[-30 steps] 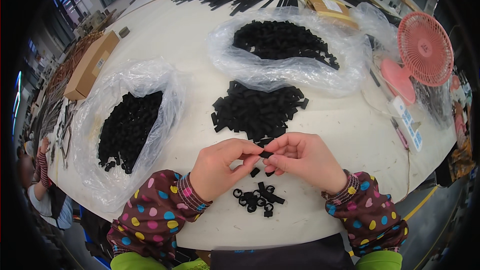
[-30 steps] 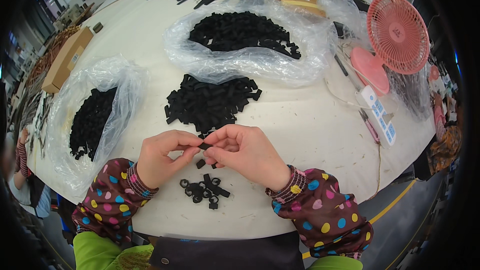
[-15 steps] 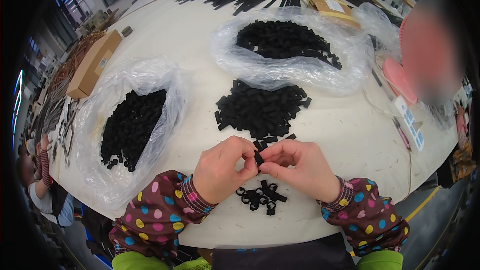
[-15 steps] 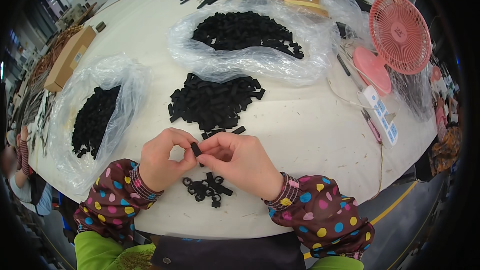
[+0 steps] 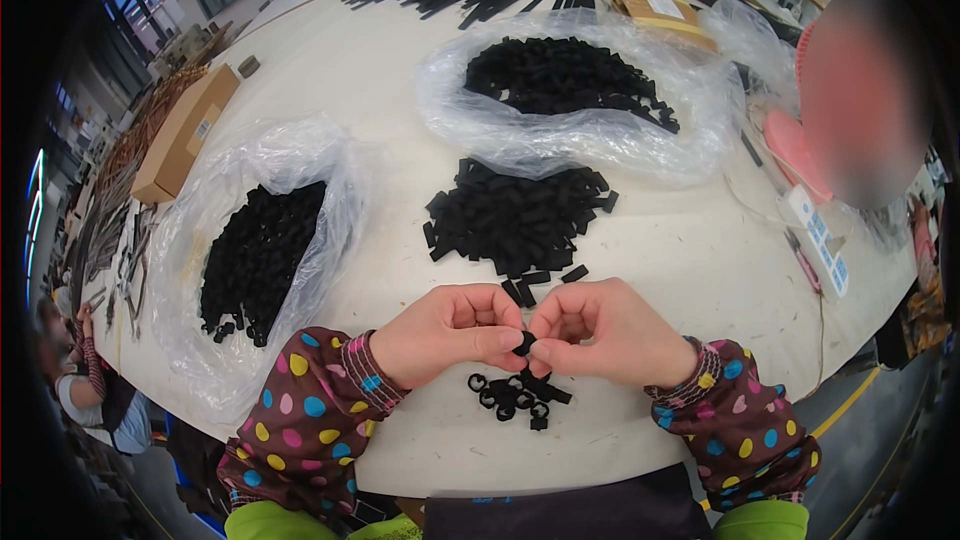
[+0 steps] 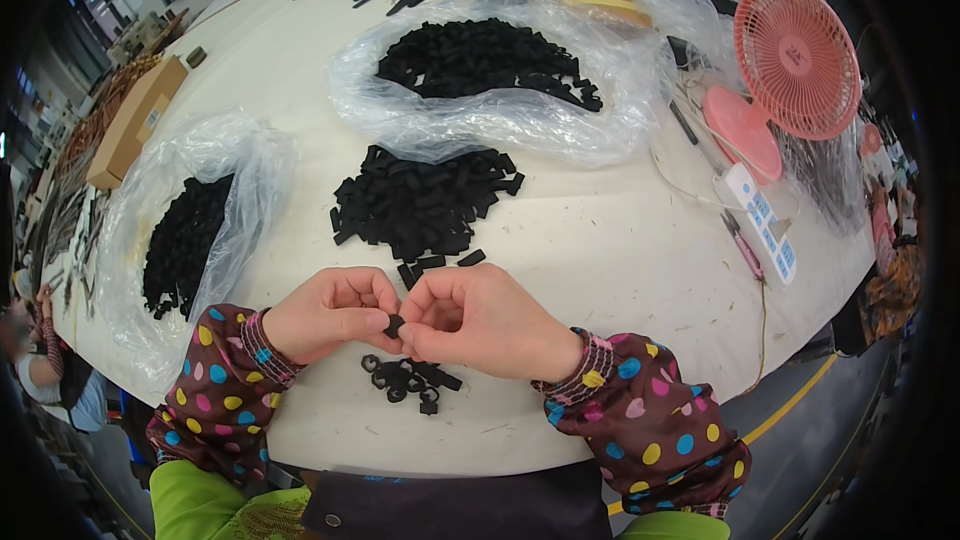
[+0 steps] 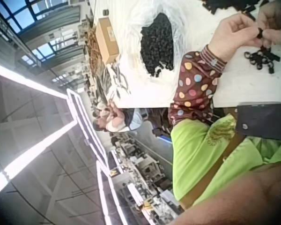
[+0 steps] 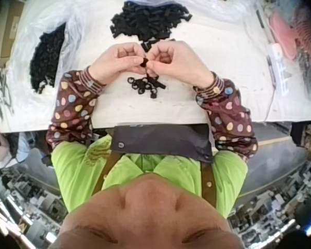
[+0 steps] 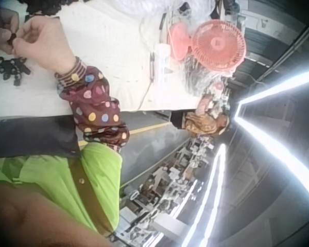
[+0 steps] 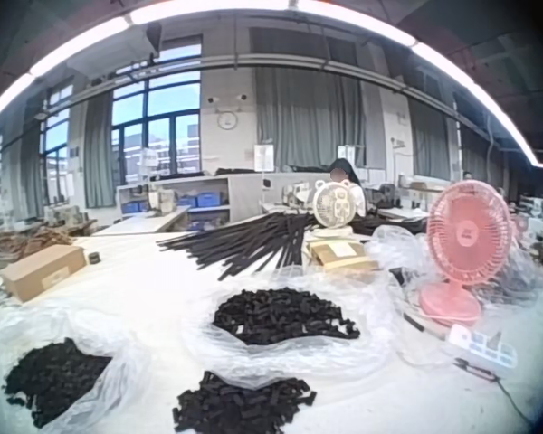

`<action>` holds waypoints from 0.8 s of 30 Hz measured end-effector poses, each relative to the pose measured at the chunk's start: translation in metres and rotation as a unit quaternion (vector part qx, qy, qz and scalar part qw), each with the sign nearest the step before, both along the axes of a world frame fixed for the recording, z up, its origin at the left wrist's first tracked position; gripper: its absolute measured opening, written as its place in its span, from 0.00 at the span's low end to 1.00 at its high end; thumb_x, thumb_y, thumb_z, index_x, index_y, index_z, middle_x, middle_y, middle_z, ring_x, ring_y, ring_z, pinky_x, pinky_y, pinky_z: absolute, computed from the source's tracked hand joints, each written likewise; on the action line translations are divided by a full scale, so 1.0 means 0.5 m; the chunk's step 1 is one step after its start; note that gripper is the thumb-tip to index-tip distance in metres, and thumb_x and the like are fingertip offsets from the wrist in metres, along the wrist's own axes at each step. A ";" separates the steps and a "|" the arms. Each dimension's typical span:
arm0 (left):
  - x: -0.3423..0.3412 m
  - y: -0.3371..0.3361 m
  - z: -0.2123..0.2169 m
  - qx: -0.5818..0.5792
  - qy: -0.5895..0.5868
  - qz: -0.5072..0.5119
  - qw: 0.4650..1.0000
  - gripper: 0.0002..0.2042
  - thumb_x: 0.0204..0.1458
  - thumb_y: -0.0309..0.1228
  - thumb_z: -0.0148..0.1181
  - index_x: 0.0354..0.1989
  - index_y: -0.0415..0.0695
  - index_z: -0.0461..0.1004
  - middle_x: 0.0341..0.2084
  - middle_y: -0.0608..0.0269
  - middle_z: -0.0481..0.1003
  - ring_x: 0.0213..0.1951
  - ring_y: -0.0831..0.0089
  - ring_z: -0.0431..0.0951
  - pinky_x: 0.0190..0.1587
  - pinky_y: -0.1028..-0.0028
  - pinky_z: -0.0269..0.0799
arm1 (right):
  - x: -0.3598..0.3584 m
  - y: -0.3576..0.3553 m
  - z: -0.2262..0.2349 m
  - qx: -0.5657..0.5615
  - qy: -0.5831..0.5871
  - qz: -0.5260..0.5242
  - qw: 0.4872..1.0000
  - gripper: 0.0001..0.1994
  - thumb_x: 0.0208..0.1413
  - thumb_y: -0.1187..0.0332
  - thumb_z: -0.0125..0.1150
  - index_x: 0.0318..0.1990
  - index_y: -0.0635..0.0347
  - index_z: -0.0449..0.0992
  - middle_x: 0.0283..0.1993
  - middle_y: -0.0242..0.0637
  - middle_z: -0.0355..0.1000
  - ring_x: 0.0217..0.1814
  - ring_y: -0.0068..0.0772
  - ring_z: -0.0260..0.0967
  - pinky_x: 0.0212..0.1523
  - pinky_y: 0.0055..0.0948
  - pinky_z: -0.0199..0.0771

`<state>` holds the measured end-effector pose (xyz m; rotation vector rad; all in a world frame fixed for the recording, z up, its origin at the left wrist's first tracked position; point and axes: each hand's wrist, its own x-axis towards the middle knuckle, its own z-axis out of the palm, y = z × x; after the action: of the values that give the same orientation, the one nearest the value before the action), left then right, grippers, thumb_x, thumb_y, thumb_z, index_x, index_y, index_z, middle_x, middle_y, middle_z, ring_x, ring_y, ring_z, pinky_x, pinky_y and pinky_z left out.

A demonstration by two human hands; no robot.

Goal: The person assembles small black plastic components by hand at a worktable.

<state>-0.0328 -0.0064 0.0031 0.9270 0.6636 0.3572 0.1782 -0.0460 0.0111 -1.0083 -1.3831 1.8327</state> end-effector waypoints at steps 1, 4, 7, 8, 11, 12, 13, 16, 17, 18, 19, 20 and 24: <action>-0.001 -0.001 -0.004 0.041 0.007 -0.014 0.999 0.07 0.51 0.26 0.57 0.36 0.38 0.68 0.32 0.65 0.72 0.36 0.77 0.76 0.45 0.78 0.71 | -0.003 -0.003 -0.003 0.076 -0.071 -0.031 0.994 0.06 0.46 0.73 0.61 0.31 0.64 0.72 0.24 0.31 0.72 0.26 0.18 0.71 0.28 0.17 0.70; 0.016 -0.019 -0.017 0.236 0.028 0.075 0.968 0.07 0.48 0.23 0.60 0.34 0.37 0.70 0.32 0.65 0.73 0.36 0.76 0.76 0.42 0.78 0.73 | -0.020 -0.015 -0.020 0.276 -0.220 -0.120 0.928 0.07 0.43 0.73 0.62 0.29 0.60 0.69 0.21 0.29 0.72 0.22 0.22 0.71 0.23 0.20 0.69; 0.028 -0.030 -0.005 0.461 0.082 0.112 0.876 0.07 0.45 0.20 0.61 0.31 0.37 0.71 0.31 0.64 0.74 0.35 0.76 0.77 0.39 0.77 0.75 | -0.034 -0.017 -0.031 0.419 -0.311 -0.204 0.828 0.08 0.41 0.73 0.62 0.27 0.57 0.67 0.19 0.27 0.70 0.19 0.27 0.70 0.19 0.23 0.67; 0.030 -0.033 -0.005 0.462 0.081 0.111 0.876 0.07 0.45 0.20 0.61 0.31 0.37 0.71 0.31 0.64 0.74 0.35 0.76 0.77 0.39 0.77 0.75 | -0.036 -0.018 -0.031 0.449 -0.329 -0.231 0.798 0.08 0.41 0.73 0.61 0.27 0.56 0.66 0.18 0.26 0.70 0.18 0.29 0.70 0.18 0.24 0.66; 0.034 -0.042 -0.003 0.549 0.137 0.146 0.811 0.06 0.43 0.19 0.61 0.29 0.38 0.71 0.30 0.63 0.75 0.34 0.76 0.78 0.38 0.77 0.75 | -0.041 -0.019 -0.031 0.478 -0.327 -0.252 0.775 0.07 0.43 0.73 0.61 0.28 0.55 0.67 0.18 0.27 0.70 0.18 0.29 0.70 0.18 0.24 0.66; 0.035 -0.046 -0.004 0.529 0.148 0.164 0.819 0.06 0.43 0.19 0.60 0.29 0.37 0.71 0.29 0.64 0.75 0.33 0.77 0.78 0.38 0.78 0.75 | -0.042 -0.019 -0.030 0.479 -0.327 -0.252 0.775 0.07 0.43 0.73 0.61 0.28 0.55 0.67 0.18 0.27 0.70 0.18 0.29 0.70 0.18 0.24 0.66; 0.035 -0.048 -0.004 0.509 0.158 0.181 0.826 0.06 0.43 0.19 0.60 0.30 0.37 0.70 0.28 0.64 0.75 0.32 0.77 0.78 0.39 0.78 0.75 | -0.041 -0.019 -0.028 0.481 -0.294 -0.242 0.790 0.06 0.44 0.73 0.60 0.29 0.56 0.69 0.19 0.28 0.70 0.18 0.29 0.70 0.19 0.24 0.67; 0.027 -0.036 -0.015 0.409 0.089 0.183 0.889 0.06 0.44 0.19 0.60 0.30 0.38 0.70 0.26 0.65 0.75 0.33 0.78 0.78 0.40 0.78 0.74 | -0.033 -0.020 -0.016 0.432 -0.222 -0.202 0.850 0.04 0.47 0.73 0.59 0.32 0.58 0.72 0.20 0.30 0.71 0.19 0.27 0.70 0.21 0.23 0.68; 0.023 -0.033 -0.013 0.409 0.090 0.184 0.889 0.06 0.44 0.19 0.60 0.30 0.38 0.70 0.26 0.65 0.75 0.33 0.78 0.78 0.40 0.78 0.74 | -0.025 -0.018 -0.011 0.374 -0.184 -0.175 0.892 0.04 0.49 0.73 0.59 0.33 0.59 0.74 0.20 0.30 0.72 0.20 0.25 0.70 0.22 0.21 0.69; 0.018 -0.031 -0.010 0.361 0.075 0.142 0.919 0.06 0.44 0.20 0.59 0.31 0.38 0.70 0.26 0.65 0.75 0.33 0.79 0.77 0.41 0.79 0.74 | -0.012 -0.013 -0.002 0.374 -0.183 -0.174 0.893 0.04 0.49 0.73 0.59 0.33 0.59 0.74 0.20 0.30 0.72 0.20 0.25 0.70 0.22 0.21 0.69; 0.013 -0.030 -0.007 0.311 0.059 0.098 0.944 0.06 0.45 0.20 0.59 0.31 0.38 0.70 0.26 0.66 0.75 0.33 0.81 0.76 0.41 0.79 0.73 | 0.003 -0.004 0.009 0.289 -0.164 -0.114 0.936 0.04 0.49 0.72 0.60 0.33 0.60 0.75 0.22 0.30 0.72 0.21 0.22 0.70 0.24 0.19 0.69; 0.013 -0.030 -0.003 0.310 0.058 0.095 0.944 0.06 0.45 0.20 0.59 0.31 0.38 0.70 0.26 0.66 0.75 0.33 0.81 0.76 0.41 0.79 0.73 | 0.014 0.000 0.017 0.199 -0.146 -0.056 0.967 0.05 0.49 0.71 0.60 0.33 0.61 0.76 0.24 0.30 0.73 0.23 0.19 0.69 0.26 0.18 0.69; 0.012 -0.028 0.015 0.276 0.075 0.016 0.958 0.05 0.45 0.21 0.59 0.30 0.39 0.70 0.25 0.67 0.74 0.31 0.82 0.75 0.42 0.79 0.73 | 0.028 0.012 0.012 0.189 -0.112 -0.008 0.976 0.06 0.48 0.71 0.62 0.33 0.62 0.77 0.27 0.29 0.74 0.26 0.15 0.67 0.28 0.17 0.68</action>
<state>-0.0269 -0.0203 0.0106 1.4876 0.7314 0.5181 0.1921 -0.0402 0.0170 -1.0400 -1.7697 1.3992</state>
